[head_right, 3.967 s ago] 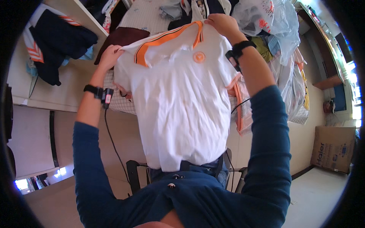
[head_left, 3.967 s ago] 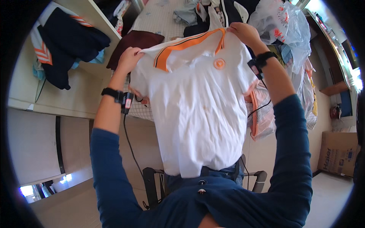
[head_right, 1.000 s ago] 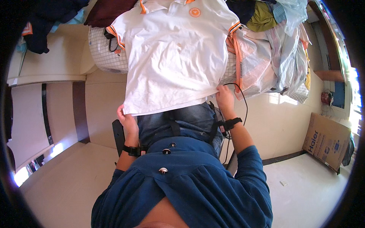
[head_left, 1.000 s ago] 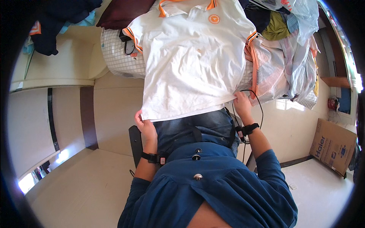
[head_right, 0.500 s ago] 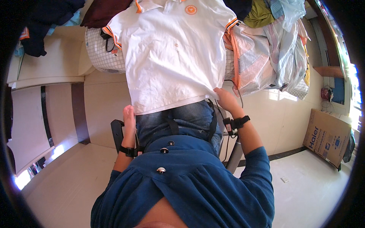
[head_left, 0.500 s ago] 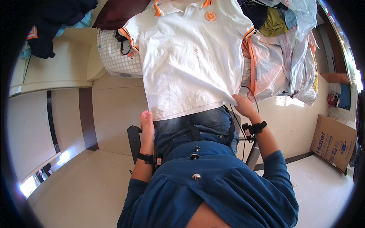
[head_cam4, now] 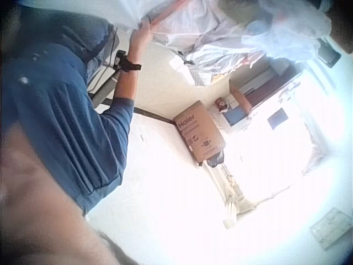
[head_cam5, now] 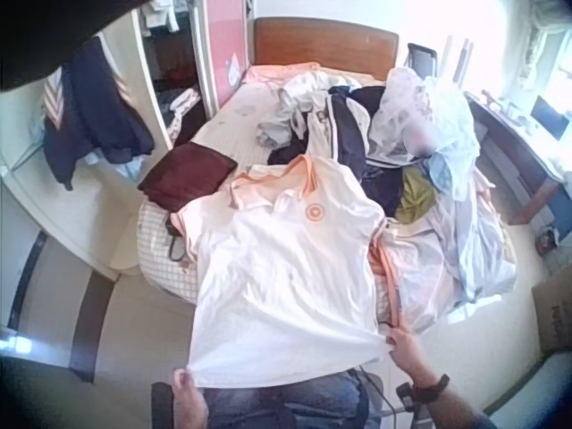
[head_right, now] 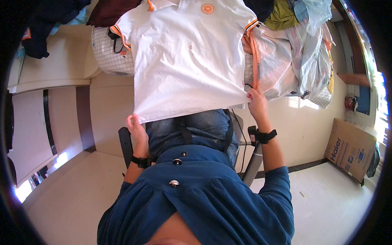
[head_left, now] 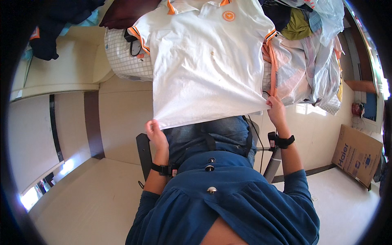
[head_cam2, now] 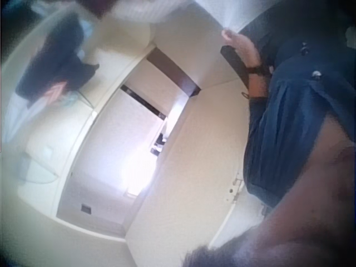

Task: The person folds multiple garments one by one on a bed, including a white cloth, maroon shorts, a white polo shirt, a white and navy raglan shirt, and a white t-shirt with a graphic. Each item is smoothed, folded, and placed on a growing stack.

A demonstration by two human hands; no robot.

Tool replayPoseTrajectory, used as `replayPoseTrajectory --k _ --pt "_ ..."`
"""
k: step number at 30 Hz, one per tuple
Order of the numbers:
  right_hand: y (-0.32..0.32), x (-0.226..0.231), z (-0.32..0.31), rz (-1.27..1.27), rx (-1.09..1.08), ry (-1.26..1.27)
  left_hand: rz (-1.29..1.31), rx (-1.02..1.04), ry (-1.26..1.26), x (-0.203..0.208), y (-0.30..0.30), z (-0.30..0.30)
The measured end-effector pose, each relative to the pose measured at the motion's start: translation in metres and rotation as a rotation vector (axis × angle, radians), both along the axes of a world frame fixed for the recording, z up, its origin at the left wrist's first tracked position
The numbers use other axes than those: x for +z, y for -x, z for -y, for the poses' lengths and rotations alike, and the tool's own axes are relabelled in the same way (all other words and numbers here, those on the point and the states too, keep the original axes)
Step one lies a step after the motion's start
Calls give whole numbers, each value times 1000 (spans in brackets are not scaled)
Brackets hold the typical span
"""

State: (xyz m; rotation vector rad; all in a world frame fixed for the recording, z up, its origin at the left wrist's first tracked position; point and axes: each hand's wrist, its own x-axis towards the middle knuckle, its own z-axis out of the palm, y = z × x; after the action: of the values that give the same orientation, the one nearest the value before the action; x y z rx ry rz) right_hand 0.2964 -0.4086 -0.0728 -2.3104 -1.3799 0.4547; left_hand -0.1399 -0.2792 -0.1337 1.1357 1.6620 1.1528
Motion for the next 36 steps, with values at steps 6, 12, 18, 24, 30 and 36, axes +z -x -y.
replayPoseTrajectory --k 6,12,18,24,30,36 --pt "1 -3 18 0 407 425 -17 139 -104 -3 2 2" --pt "6 3 -15 -329 683 663 -368 11 349 -29 21 -2" --pt "38 15 -83 -563 549 305 -573 -312 306 9 3 -13" --pt "70 32 -156 -444 1070 830 183 -296 -80 91 -23 -126" --pt "95 73 -255 -405 932 98 133 -258 192 73 -59 -251" --pt "139 82 -336 -446 756 -8 249 -282 178 20 -91 -304"
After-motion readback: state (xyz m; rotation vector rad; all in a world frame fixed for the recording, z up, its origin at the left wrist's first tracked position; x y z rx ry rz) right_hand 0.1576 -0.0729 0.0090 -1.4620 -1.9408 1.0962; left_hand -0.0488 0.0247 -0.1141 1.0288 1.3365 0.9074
